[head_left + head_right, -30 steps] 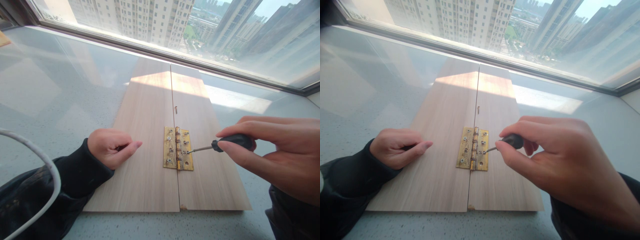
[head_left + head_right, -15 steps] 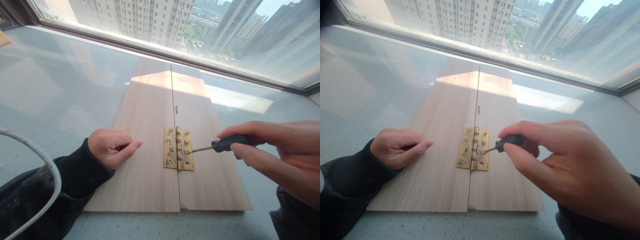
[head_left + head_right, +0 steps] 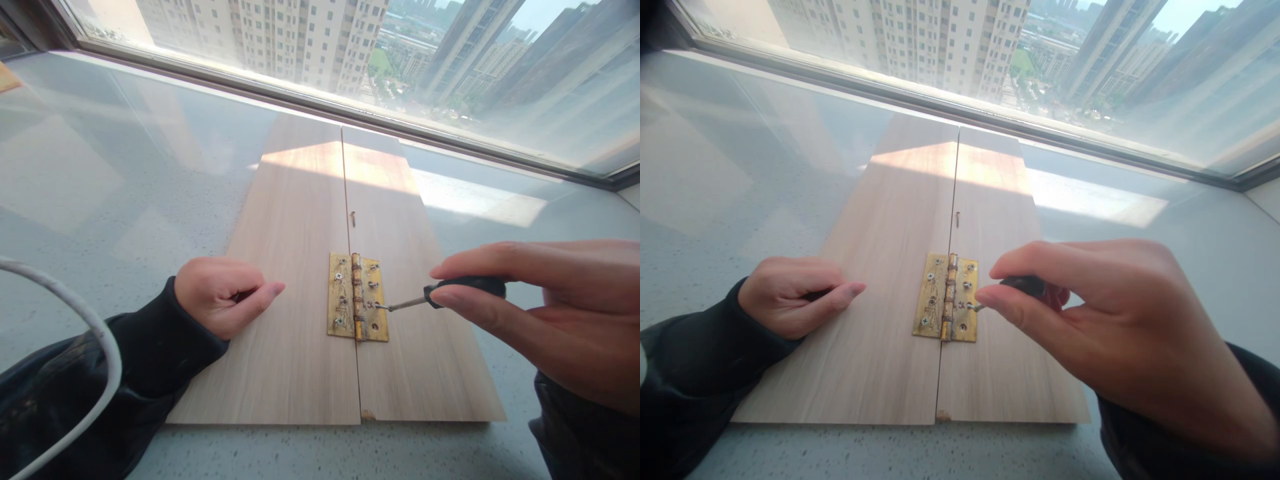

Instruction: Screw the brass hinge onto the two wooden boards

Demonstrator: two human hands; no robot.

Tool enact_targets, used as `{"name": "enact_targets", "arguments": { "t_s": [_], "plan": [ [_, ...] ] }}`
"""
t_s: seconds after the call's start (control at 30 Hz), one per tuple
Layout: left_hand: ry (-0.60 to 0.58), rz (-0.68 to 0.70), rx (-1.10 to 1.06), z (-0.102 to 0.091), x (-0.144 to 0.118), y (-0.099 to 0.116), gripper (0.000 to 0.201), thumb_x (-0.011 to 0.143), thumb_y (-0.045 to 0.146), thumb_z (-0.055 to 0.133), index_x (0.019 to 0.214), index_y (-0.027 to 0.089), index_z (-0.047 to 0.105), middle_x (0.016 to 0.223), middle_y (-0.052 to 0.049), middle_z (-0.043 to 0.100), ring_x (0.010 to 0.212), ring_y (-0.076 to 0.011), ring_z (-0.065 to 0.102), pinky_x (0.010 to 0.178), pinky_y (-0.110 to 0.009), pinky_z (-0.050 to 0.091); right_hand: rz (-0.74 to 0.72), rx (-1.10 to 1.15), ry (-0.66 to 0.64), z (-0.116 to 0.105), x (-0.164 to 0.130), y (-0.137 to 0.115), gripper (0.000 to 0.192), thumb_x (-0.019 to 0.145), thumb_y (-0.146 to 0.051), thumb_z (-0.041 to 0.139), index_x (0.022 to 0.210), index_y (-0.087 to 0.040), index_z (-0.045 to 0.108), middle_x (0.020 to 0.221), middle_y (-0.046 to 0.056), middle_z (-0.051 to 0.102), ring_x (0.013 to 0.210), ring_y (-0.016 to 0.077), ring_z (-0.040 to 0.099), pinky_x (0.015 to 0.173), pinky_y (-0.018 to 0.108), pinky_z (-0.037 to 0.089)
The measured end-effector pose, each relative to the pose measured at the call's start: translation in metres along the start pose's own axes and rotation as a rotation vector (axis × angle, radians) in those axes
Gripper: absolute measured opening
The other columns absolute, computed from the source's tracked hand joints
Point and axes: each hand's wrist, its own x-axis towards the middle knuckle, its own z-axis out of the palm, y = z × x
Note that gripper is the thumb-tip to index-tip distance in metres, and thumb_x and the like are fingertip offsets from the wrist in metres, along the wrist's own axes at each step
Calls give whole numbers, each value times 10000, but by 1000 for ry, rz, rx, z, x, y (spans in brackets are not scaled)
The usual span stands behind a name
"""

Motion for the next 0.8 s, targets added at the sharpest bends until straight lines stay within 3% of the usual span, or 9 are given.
{"name": "enact_targets", "arguments": {
  "t_s": [0.17,0.33,0.5,0.57,0.67,0.8],
  "plan": [
    [12,-3,-7,1,-1,0,473,919,293,528,469,168,448,478,47,340,497,-93,281,490,-256,261,37,10,-119,-12,-7,4,152,889,-435,597,1030,-389,632,719,-86,664,556,102,599,466,221,451],
    [7,-15,0,1,-1,-1,481,917,306,528,466,171,429,474,48,323,493,-95,273,487,-260,254,19,-45,-113,-15,-8,7,151,888,-488,592,953,-367,657,608,-83,614,449,93,540,404,232,397],
    [-8,-17,8,0,0,0,482,917,303,518,465,178,410,463,46,320,484,-99,269,486,-264,254,32,-49,-63,-10,1,2,271,868,-561,608,787,-322,706,522,-66,567,360,80,446,370,260,333],
    [-3,-16,9,0,0,0,481,917,306,519,466,178,411,466,46,318,485,-99,269,485,-262,253,29,-19,-28,-7,3,-1,286,880,-539,598,746,-307,700,538,-59,587,392,86,484,391,262,351],
    [10,-10,8,1,-1,-1,479,919,309,522,470,175,422,475,46,322,492,-98,271,486,-260,253,34,-14,-4,-3,1,-2,183,891,-473,604,884,-317,698,633,-58,643,497,98,564,471,265,407],
    [12,0,1,1,-1,-1,471,919,301,522,474,174,435,472,45,336,494,-98,280,489,-257,258,42,-20,20,-2,-4,2,156,891,-444,629,1023,-372,671,662,-88,640,456,75,496,493,253,426]
  ]
}}
